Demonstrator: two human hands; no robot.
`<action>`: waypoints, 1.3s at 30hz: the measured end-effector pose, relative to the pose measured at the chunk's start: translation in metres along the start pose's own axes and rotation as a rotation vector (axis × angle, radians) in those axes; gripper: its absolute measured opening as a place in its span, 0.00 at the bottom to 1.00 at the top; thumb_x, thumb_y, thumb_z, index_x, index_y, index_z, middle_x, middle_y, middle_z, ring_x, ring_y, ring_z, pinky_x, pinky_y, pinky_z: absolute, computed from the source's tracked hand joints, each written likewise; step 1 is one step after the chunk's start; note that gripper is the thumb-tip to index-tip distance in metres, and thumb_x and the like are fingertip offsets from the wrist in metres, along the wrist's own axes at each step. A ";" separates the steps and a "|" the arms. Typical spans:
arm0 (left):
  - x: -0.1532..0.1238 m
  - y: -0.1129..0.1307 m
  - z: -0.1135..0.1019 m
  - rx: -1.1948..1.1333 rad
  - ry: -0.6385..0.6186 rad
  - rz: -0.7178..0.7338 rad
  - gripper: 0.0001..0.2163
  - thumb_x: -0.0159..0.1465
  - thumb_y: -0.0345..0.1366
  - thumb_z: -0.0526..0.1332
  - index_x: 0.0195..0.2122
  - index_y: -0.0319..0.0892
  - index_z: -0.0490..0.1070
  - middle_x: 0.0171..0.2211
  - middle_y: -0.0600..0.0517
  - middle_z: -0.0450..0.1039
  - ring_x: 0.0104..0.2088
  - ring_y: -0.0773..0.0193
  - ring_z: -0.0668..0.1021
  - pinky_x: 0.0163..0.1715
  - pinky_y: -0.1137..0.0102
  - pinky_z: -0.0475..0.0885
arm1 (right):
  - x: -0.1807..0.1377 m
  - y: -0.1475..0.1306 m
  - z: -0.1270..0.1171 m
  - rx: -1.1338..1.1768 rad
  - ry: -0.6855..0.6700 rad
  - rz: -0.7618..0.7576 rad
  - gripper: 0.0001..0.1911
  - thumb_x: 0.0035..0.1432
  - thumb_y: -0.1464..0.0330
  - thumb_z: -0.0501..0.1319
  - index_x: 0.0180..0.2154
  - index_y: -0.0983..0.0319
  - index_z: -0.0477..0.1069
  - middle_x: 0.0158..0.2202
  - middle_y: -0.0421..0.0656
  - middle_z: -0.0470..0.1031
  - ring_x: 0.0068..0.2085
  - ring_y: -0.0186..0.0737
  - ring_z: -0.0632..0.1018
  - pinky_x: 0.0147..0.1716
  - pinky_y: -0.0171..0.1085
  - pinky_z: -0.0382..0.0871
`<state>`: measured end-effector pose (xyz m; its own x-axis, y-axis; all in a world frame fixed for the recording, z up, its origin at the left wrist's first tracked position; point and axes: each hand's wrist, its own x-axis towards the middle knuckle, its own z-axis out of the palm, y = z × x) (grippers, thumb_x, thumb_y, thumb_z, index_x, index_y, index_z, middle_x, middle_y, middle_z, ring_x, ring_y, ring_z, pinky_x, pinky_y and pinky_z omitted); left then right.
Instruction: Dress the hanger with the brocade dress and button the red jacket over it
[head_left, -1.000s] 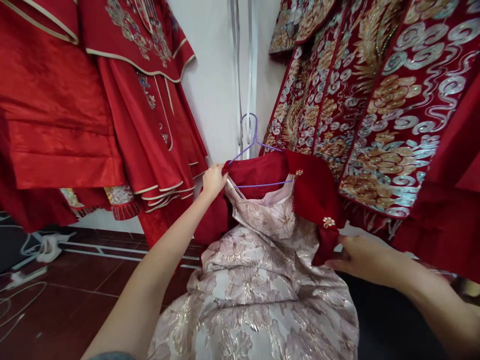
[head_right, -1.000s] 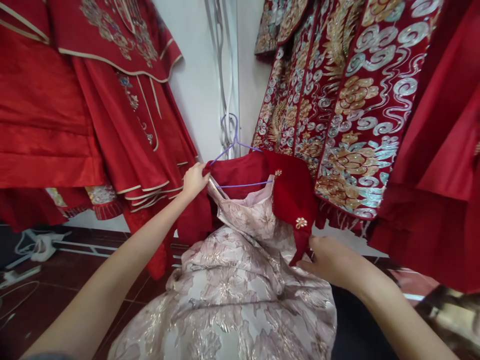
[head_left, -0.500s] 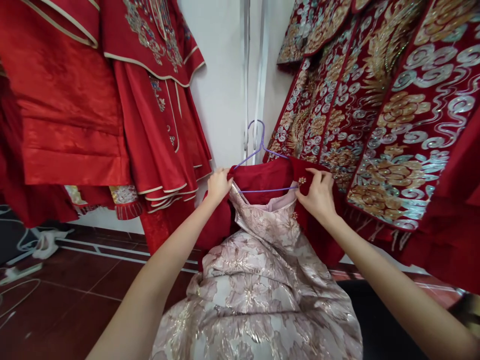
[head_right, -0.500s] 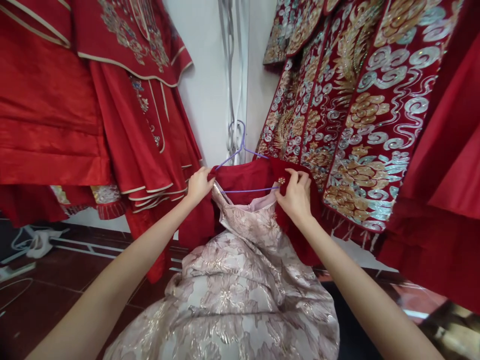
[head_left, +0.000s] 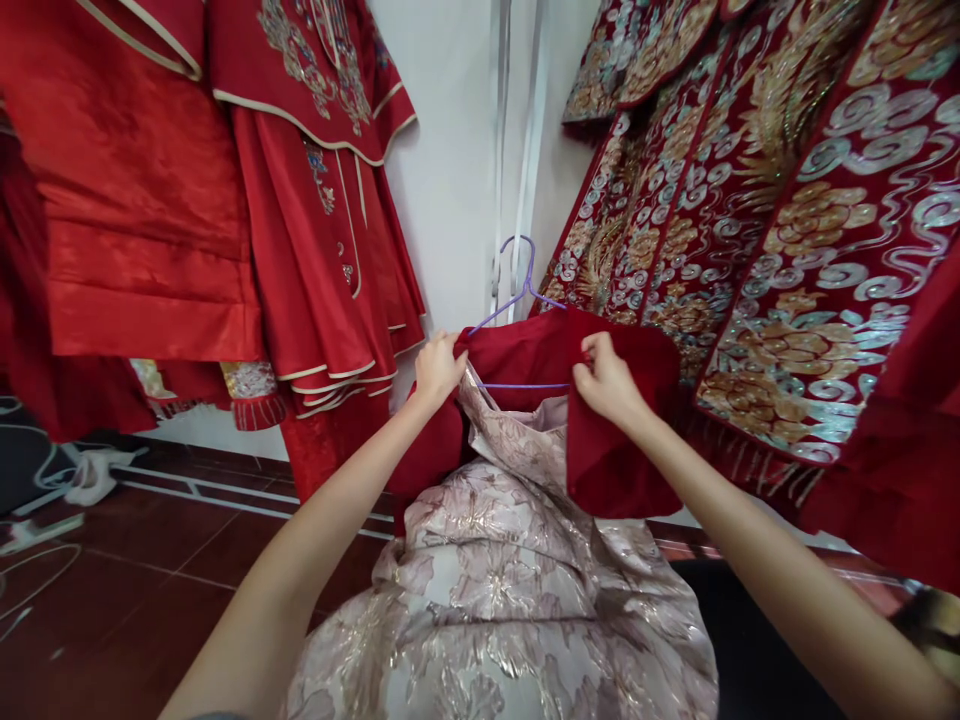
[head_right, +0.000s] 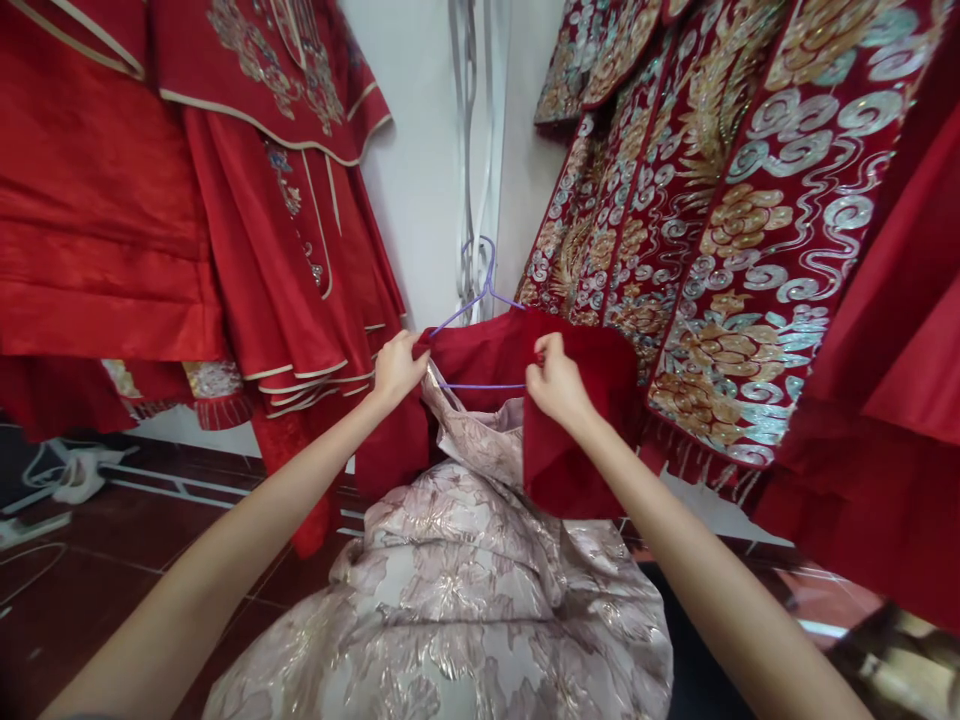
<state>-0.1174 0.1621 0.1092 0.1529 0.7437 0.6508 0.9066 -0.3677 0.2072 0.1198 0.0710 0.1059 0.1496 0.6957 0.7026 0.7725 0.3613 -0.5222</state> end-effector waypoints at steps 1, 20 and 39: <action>-0.001 -0.001 -0.001 0.000 0.009 0.002 0.13 0.65 0.40 0.52 0.48 0.46 0.71 0.44 0.47 0.71 0.44 0.56 0.76 0.43 0.68 0.68 | -0.001 -0.007 0.013 0.056 -0.049 -0.014 0.11 0.47 0.69 0.52 0.35 0.58 0.53 0.26 0.37 0.63 0.25 0.36 0.66 0.29 0.35 0.60; 0.045 -0.039 -0.039 -0.274 0.089 -0.081 0.07 0.56 0.35 0.63 0.34 0.38 0.73 0.34 0.45 0.76 0.39 0.56 0.76 0.44 0.64 0.69 | -0.011 -0.015 -0.022 0.148 0.105 -0.095 0.20 0.46 0.70 0.59 0.44 0.59 0.62 0.34 0.40 0.68 0.29 0.34 0.72 0.27 0.33 0.67; -0.040 0.059 0.019 -0.732 -0.058 0.123 0.17 0.58 0.30 0.62 0.49 0.45 0.73 0.37 0.51 0.77 0.36 0.64 0.78 0.42 0.69 0.72 | -0.021 -0.012 0.000 0.161 -0.186 -0.193 0.14 0.61 0.67 0.55 0.47 0.58 0.73 0.40 0.45 0.74 0.38 0.38 0.77 0.39 0.39 0.77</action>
<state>-0.0629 0.1214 0.0814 0.2749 0.6938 0.6656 0.3911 -0.7131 0.5818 0.1080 0.0519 0.0974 -0.1172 0.7014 0.7031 0.6659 0.5808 -0.4683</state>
